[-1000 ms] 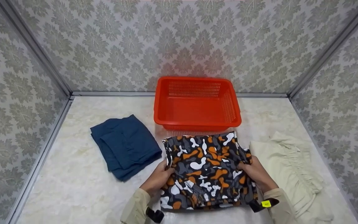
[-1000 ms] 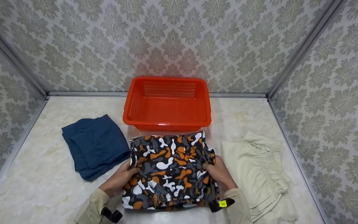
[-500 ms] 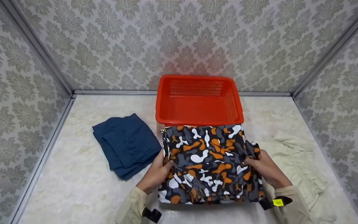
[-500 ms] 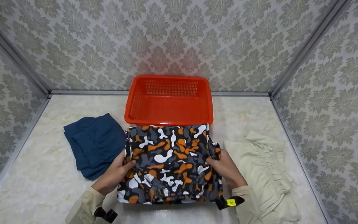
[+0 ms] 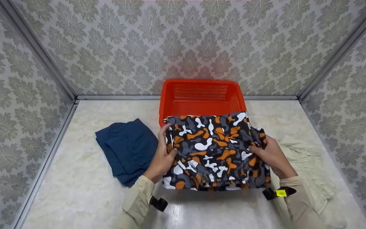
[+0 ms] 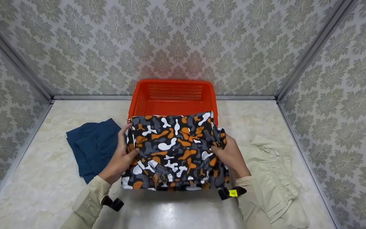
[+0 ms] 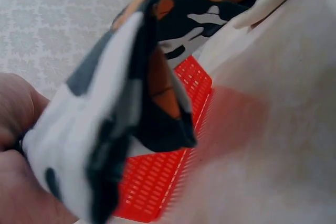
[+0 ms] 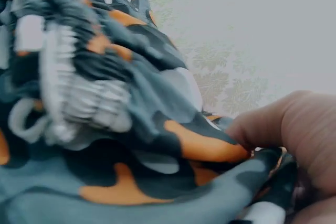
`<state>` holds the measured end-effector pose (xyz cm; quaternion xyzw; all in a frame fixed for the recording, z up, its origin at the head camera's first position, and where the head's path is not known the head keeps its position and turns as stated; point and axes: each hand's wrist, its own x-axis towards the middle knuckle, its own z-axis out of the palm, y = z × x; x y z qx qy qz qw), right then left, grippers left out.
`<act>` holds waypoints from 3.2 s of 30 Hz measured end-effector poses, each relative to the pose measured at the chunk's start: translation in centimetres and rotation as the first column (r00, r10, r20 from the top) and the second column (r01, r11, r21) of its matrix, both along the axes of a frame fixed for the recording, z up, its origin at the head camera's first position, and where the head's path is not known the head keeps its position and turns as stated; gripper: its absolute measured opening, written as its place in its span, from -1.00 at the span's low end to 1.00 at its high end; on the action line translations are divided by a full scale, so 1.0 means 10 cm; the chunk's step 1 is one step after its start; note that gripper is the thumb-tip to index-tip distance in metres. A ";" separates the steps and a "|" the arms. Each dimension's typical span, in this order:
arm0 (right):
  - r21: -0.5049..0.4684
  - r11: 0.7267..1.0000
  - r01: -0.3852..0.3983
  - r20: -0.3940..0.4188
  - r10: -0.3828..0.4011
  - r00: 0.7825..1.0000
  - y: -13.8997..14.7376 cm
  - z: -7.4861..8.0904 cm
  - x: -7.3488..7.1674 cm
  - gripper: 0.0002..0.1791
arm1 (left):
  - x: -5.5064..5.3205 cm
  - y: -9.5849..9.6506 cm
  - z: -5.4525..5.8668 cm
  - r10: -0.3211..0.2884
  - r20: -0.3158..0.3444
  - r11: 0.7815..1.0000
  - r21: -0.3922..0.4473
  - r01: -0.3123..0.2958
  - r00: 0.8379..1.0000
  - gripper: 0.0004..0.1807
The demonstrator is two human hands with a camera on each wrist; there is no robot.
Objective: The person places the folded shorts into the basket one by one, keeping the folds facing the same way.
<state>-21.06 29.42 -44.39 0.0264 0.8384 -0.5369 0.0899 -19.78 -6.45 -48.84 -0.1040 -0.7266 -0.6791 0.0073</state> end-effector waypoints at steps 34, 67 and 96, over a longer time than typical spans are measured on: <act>0.179 0.984 -0.024 0.015 0.022 1.000 -0.40 0.25 -1.15 -0.54 | -1.31 0.01 0.42 -0.013 0.285 0.996 -0.083 0.039 0.958 -0.30; 0.454 0.890 -0.044 -0.177 0.138 0.974 -0.61 -0.29 -1.75 -0.14 | -2.00 0.20 0.12 0.081 0.141 0.798 -0.602 0.021 0.987 -0.32; 0.547 0.834 -0.080 -0.063 0.136 0.989 -0.69 -0.44 -1.75 -0.30 | -2.01 0.34 -0.06 0.120 0.240 0.441 -0.882 0.164 0.963 -0.26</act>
